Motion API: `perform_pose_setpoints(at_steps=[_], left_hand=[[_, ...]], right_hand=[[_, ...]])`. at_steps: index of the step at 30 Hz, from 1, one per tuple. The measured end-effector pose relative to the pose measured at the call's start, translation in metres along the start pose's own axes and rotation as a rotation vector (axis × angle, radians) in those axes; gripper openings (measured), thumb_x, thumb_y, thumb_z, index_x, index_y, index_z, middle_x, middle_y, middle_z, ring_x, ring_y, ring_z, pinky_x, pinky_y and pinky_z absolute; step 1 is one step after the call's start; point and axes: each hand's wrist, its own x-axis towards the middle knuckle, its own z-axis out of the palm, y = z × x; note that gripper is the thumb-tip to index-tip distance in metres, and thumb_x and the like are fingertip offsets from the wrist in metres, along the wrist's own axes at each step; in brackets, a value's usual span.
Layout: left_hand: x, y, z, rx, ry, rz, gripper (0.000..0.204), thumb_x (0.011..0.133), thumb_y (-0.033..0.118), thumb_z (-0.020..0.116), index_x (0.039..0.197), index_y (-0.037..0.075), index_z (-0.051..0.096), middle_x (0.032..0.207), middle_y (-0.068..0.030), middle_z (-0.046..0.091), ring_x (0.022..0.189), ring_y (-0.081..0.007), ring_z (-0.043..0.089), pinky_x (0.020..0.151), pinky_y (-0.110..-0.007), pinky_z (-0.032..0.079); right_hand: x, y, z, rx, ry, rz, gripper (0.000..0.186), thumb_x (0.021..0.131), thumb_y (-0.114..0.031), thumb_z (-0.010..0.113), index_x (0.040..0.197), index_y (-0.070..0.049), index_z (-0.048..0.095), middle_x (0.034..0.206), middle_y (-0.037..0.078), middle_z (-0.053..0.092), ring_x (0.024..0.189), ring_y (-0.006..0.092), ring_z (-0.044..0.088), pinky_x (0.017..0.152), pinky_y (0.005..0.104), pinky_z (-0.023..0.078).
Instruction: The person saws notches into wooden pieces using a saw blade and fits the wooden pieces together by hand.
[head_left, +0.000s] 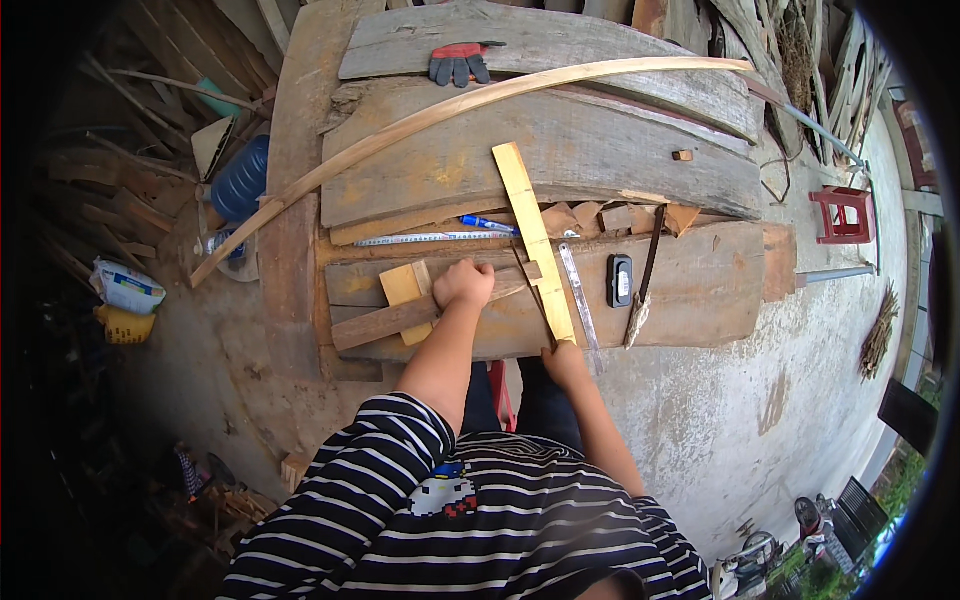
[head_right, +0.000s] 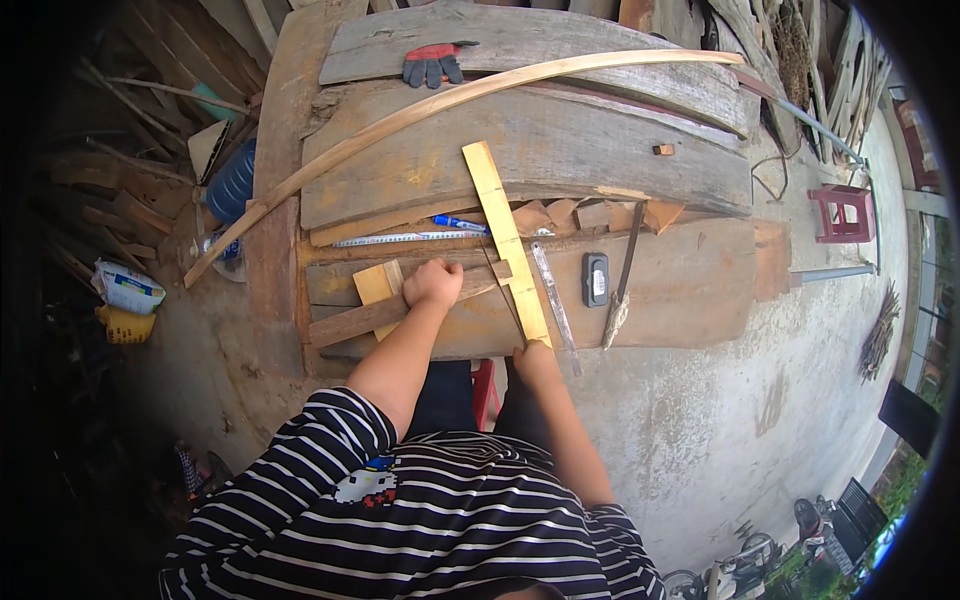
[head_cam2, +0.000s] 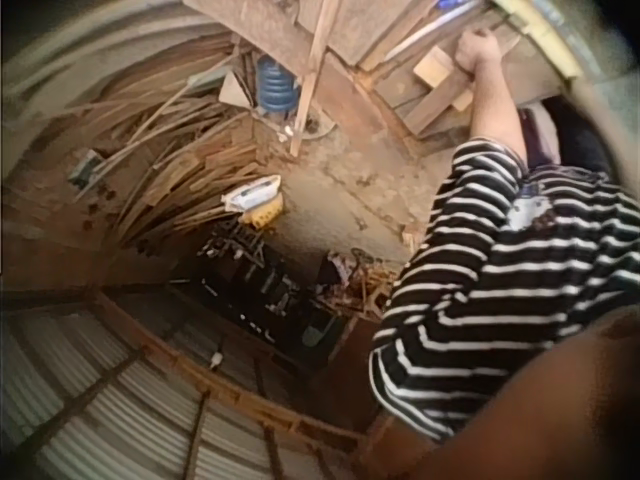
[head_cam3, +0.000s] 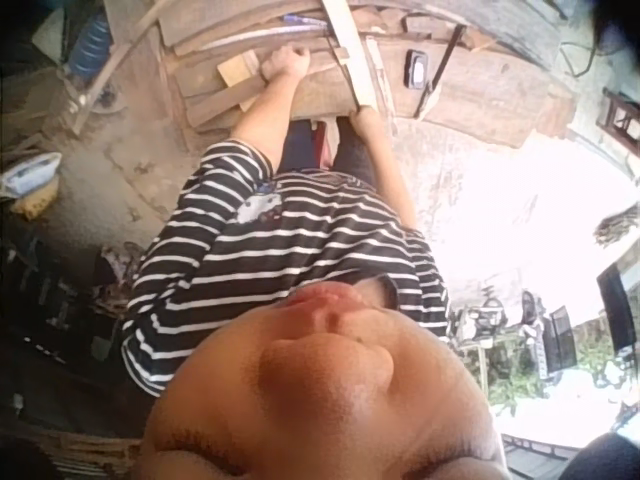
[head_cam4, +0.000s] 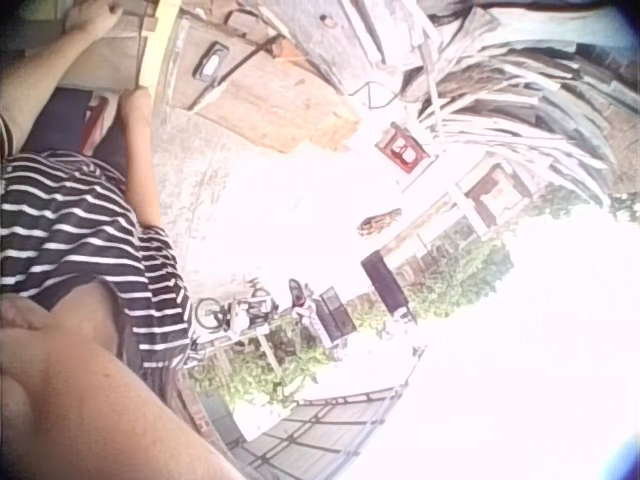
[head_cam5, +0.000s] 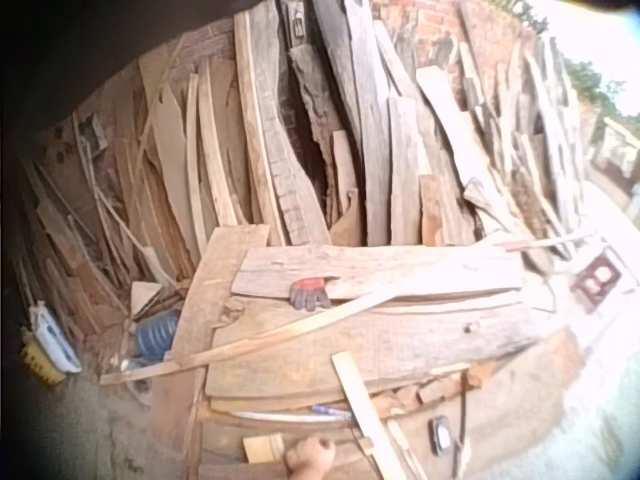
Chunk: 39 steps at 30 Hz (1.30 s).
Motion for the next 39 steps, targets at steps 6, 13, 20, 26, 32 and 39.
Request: perform_pose_setpoints(at_steps=[6, 13, 20, 26, 32, 39], left_hand=[[0.000, 0.001, -0.003, 0.011, -0.023, -0.006, 0.038, 0.087, 0.041, 0.047, 0.096, 0.013, 0.069, 0.098, -0.0130, 0.071, 0.094, -0.0302, 0.068, 0.082, -0.043, 0.054], [-0.002, 0.001, -0.006, 0.003, -0.036, -0.009, 0.039, 0.088, 0.042, 0.045, 0.098, 0.012, 0.069, 0.098, -0.0128, 0.071, 0.095, -0.0300, 0.068, 0.082, -0.042, 0.054], [0.001, -0.002, 0.000, 0.003, -0.002, 0.009, 0.040, 0.087, 0.041, 0.046, 0.096, 0.010, 0.070, 0.095, -0.0143, 0.072, 0.090, -0.0305, 0.070, 0.078, -0.043, 0.055], [0.001, -0.002, 0.001, 0.004, 0.007, 0.014, 0.039, 0.087, 0.040, 0.046, 0.096, 0.011, 0.070, 0.095, -0.0144, 0.072, 0.091, -0.0305, 0.070, 0.078, -0.043, 0.055], [0.001, -0.002, -0.003, 0.005, -0.013, 0.010, 0.039, 0.088, 0.040, 0.046, 0.097, 0.011, 0.070, 0.096, -0.0143, 0.072, 0.091, -0.0296, 0.070, 0.078, -0.042, 0.055], [0.002, -0.003, -0.003, -0.022, -0.030, 0.002, 0.038, 0.087, 0.040, 0.047, 0.096, 0.011, 0.070, 0.094, -0.0130, 0.072, 0.090, -0.0286, 0.070, 0.077, -0.041, 0.056]], right_hand=[[-0.007, 0.007, -0.001, -0.004, -0.076, -0.049, 0.034, 0.084, -0.028, 0.066, 0.087, 0.005, 0.067, 0.086, 0.029, 0.066, 0.086, 0.0437, 0.065, 0.077, 0.0478, 0.053], [0.026, -0.021, -0.022, -0.072, -0.095, -0.127, 0.037, 0.084, -0.031, 0.067, 0.089, 0.005, 0.068, 0.086, 0.028, 0.067, 0.084, 0.0442, 0.065, 0.076, 0.0480, 0.052], [-0.045, 0.018, -0.021, -0.066, -0.229, 0.057, 0.038, 0.086, -0.031, 0.061, 0.090, 0.006, 0.068, 0.089, 0.031, 0.065, 0.089, 0.0444, 0.065, 0.081, 0.0490, 0.053], [0.025, -0.038, -0.009, -0.056, -0.100, -0.154, 0.040, 0.086, -0.031, 0.061, 0.086, 0.009, 0.066, 0.087, 0.033, 0.065, 0.088, 0.0456, 0.065, 0.081, 0.0489, 0.053], [-0.038, -0.002, -0.011, -0.083, -0.173, -0.066, 0.037, 0.086, -0.029, 0.063, 0.091, 0.008, 0.062, 0.088, 0.032, 0.065, 0.087, 0.0468, 0.064, 0.079, 0.0503, 0.052], [-0.002, -0.031, -0.010, -0.053, -0.047, -0.122, 0.038, 0.084, -0.028, 0.063, 0.093, 0.009, 0.060, 0.089, 0.034, 0.064, 0.089, 0.0465, 0.064, 0.080, 0.0503, 0.052]])
